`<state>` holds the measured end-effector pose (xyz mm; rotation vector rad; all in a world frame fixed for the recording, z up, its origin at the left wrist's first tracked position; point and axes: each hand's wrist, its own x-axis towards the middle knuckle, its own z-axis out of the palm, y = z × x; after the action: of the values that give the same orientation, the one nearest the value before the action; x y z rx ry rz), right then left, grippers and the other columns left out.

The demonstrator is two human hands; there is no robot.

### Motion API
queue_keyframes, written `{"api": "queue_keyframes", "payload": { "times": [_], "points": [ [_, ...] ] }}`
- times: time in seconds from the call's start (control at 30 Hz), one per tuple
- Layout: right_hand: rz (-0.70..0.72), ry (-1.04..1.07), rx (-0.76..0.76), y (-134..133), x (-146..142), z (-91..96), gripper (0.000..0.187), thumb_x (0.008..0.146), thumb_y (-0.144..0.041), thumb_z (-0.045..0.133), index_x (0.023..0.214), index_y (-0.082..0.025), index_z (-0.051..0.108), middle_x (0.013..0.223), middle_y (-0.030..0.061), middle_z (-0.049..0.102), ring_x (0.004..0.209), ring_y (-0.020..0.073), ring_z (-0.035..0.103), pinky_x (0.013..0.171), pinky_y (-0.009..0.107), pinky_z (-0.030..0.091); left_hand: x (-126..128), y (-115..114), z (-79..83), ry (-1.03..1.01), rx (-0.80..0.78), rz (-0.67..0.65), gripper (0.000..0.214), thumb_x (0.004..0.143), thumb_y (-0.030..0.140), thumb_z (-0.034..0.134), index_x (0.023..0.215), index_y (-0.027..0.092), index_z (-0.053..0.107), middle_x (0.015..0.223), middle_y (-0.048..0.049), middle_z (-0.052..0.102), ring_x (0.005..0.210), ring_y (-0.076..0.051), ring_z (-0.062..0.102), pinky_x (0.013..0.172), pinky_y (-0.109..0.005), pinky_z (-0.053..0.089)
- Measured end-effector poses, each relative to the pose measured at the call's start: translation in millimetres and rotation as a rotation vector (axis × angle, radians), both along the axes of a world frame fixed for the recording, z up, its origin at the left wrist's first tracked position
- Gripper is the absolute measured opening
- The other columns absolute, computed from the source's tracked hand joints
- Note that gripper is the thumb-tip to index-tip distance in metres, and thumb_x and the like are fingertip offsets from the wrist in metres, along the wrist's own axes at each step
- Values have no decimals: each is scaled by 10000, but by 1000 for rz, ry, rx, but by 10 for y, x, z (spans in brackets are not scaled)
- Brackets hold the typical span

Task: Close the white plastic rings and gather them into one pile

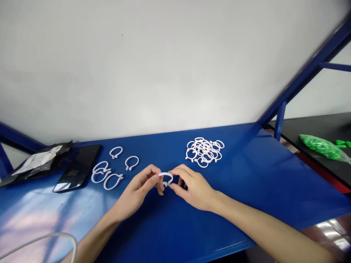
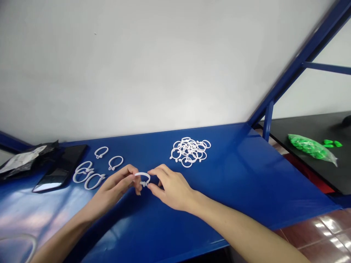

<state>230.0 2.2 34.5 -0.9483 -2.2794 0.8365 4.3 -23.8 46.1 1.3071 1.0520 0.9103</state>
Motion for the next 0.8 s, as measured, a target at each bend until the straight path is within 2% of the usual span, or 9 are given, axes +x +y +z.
{"api": "queue_keyframes", "payload": {
  "times": [0.07, 0.17, 0.23, 0.3, 0.4, 0.53, 0.63, 0.7, 0.8],
  "points": [
    [2, 57, -22, 13, 2, 15, 122, 999, -253, 582, 1101, -217, 639, 1097, 37, 685, 701, 114, 653, 685, 279, 547, 39, -27, -31, -107, -63, -27, 268, 1033, 455, 495, 958, 207, 560, 842, -24, 661, 788, -183, 651, 779, -356, 545],
    [-10, 118, -70, 27, 1, 20, 71, 988, -245, 589, 986, -215, 653, 954, 10, 692, 661, 107, 628, 642, 252, 515, 67, -31, -60, -175, -96, -13, 257, 1038, 443, 499, 1012, 203, 588, 901, -39, 686, 841, -196, 679, 816, -368, 556],
    [-13, 152, -121, 30, 0, -4, 71, 982, -235, 591, 1026, -220, 644, 935, 2, 701, 659, 105, 633, 631, 240, 514, 75, -17, -66, -165, -81, -1, 268, 1032, 442, 516, 1058, 194, 613, 919, -42, 694, 850, -194, 690, 833, -364, 560],
    [-19, 189, -110, 31, 5, -38, 216, 980, -219, 585, 1195, -229, 599, 982, 8, 714, 660, 104, 643, 625, 236, 524, 79, 0, -67, -140, -73, 8, 297, 1022, 453, 534, 1101, 184, 629, 928, -43, 699, 828, -188, 696, 820, -357, 567],
    [4, 150, 109, 27, 34, -56, 355, 1002, -207, 555, 1352, -261, 536, 1138, 48, 693, 675, 99, 656, 641, 250, 546, 83, 19, -68, -128, -101, 26, 337, 1005, 472, 557, 1143, 174, 635, 922, -41, 711, 770, -176, 698, 770, -341, 577],
    [81, -48, 454, -6, 72, 30, 233, 1043, -214, 493, 1166, -289, 676, 1301, 62, 652, 857, 130, 703, 731, 276, 568, 97, 29, -64, -85, -147, 24, 359, 988, 484, 582, 1144, 165, 634, 849, -23, 724, 717, -164, 709, 752, -318, 577],
    [146, -89, 520, -31, 71, 93, 218, 1049, -206, 501, 1121, -285, 691, 1181, 15, 732, 914, 145, 715, 784, 278, 564, 112, 33, -55, -72, -180, -10, 372, 971, 498, 598, 1121, 160, 640, 789, -12, 721, 690, -170, 718, 718, -308, 577],
    [168, -85, 567, -34, 59, 101, 203, 1048, -196, 512, 1090, -261, 699, 1058, 6, 766, 867, 156, 714, 747, 282, 552, 120, 33, -45, -91, -219, -27, 382, 959, 505, 610, 1120, 161, 639, 772, -9, 718, 683, -176, 725, 703, -308, 579],
    [148, 22, 565, -20, 35, 72, 165, 1045, -203, 537, 1047, -224, 701, 985, 22, 773, 820, 156, 703, 731, 279, 546, 125, 15, -14, -83, -242, -26, 411, 955, 526, 594, 1141, 162, 631, 786, -20, 726, 696, -191, 733, 708, -328, 587]
  ]
}}
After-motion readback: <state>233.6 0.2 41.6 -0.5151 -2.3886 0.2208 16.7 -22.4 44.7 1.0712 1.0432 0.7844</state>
